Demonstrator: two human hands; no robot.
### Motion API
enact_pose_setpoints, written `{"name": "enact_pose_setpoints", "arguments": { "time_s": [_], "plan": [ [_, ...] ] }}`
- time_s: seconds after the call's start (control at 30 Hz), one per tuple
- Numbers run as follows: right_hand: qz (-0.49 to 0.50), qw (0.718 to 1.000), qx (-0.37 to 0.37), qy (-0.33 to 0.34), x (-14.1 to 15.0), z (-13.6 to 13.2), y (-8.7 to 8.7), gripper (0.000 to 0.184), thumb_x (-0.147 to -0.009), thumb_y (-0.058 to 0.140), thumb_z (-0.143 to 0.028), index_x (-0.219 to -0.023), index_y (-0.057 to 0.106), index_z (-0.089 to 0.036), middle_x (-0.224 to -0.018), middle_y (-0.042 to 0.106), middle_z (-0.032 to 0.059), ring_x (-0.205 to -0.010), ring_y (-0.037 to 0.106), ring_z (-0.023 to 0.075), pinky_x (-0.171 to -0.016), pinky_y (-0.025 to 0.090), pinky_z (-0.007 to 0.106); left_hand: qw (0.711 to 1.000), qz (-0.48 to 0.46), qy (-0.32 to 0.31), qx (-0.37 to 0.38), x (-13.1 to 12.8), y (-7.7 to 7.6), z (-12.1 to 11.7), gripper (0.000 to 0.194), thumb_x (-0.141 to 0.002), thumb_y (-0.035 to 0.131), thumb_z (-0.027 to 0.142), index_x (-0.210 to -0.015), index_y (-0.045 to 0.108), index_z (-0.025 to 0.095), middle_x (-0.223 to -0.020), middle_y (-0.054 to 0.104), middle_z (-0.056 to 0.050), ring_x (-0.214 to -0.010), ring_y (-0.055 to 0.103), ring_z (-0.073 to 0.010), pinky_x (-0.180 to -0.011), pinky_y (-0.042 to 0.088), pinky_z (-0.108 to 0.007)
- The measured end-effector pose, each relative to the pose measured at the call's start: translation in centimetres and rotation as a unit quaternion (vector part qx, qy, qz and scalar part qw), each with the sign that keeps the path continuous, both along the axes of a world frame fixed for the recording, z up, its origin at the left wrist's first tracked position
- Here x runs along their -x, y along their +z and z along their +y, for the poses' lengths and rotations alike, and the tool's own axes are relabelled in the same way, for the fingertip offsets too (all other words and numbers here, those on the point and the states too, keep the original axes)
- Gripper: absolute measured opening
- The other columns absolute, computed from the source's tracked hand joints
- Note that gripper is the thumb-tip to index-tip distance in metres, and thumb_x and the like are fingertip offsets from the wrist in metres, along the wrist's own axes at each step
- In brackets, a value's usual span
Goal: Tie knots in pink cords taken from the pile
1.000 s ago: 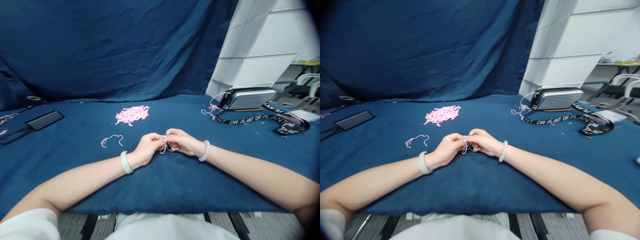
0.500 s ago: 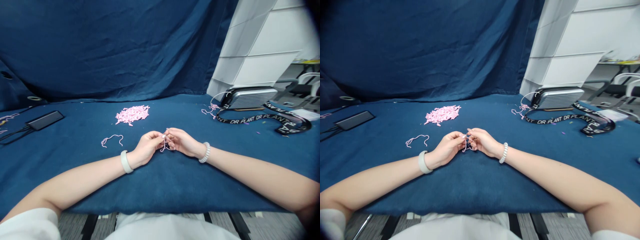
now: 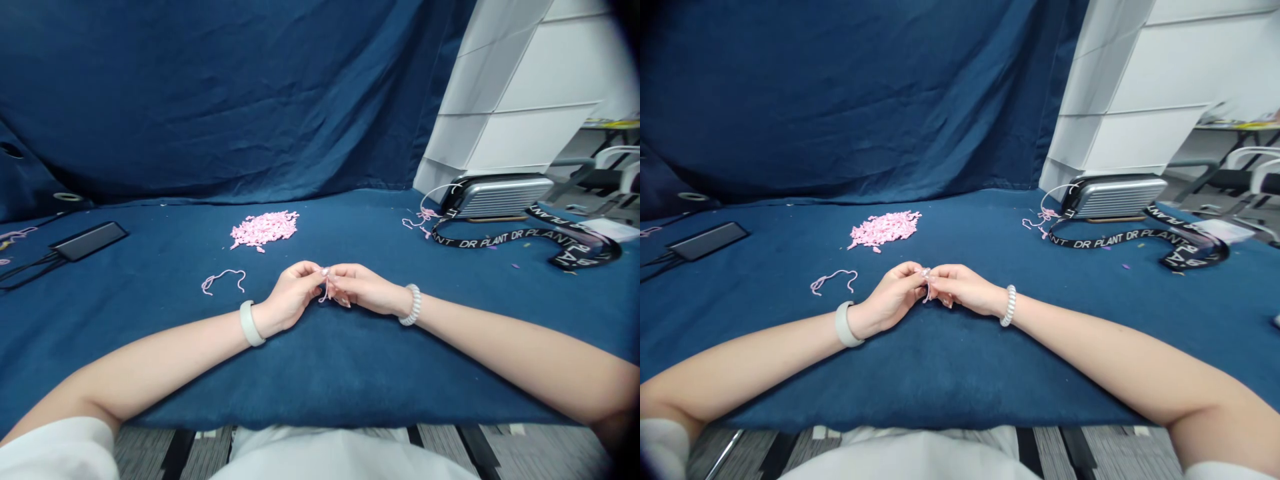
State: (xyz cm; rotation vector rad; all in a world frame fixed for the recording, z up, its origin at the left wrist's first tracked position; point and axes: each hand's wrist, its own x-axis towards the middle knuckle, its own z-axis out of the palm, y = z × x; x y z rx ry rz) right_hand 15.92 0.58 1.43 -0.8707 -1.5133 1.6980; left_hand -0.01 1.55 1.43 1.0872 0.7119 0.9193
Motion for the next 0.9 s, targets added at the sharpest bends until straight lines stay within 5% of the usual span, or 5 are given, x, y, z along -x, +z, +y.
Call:
{"name": "enact_pose_setpoints", "arguments": {
  "time_s": [0.23, 0.7, 0.9],
  "plan": [
    [-0.091, 0.995, -0.044, -0.017, 0.5, -0.4, 0.5, 0.036, -0.073, 0.058, -0.044, -0.066, 0.051, -0.010, -0.052, 0.044, -0.0033, -0.046, 0.036, 0.0008, -0.044, 0.027, 0.015, 1.000, -0.008, -0.012, 0.001, 0.1, 0.1, 0.0, 0.024, -0.067, 0.066, 0.036, -0.069, 0.051, 0.017, -0.064, 0.058, 0.002, -0.061, 0.053, -0.0057, -0.061, 0.043, -0.020],
    [-0.022, 1.000, 0.007, -0.002, 0.3, 0.0, -0.3, 0.035, -0.075, 0.055, -0.045, -0.070, 0.053, -0.010, -0.066, 0.051, 0.0002, -0.054, 0.045, 0.0025, -0.053, 0.040, 0.016, 0.998, -0.019, -0.054, -0.021, 0.2, -0.2, 0.3, 0.022, -0.071, 0.060, 0.038, -0.074, 0.054, 0.017, -0.062, 0.057, 0.002, -0.059, 0.054, -0.0075, -0.064, 0.041, -0.022],
    [0.010, 0.999, 0.043, 0.025, -0.1, 0.4, -0.5, 0.035, -0.071, 0.061, -0.043, -0.070, 0.054, -0.009, -0.066, 0.053, 0.0011, -0.056, 0.048, 0.0039, -0.056, 0.042, 0.018, 1.000, -0.010, 0.002, 0.002, 0.1, 0.5, 0.2, 0.027, -0.069, 0.062, 0.042, -0.076, 0.052, 0.018, -0.085, 0.063, -0.001, -0.067, 0.056, -0.0067, -0.066, 0.041, -0.021]
  ]
}}
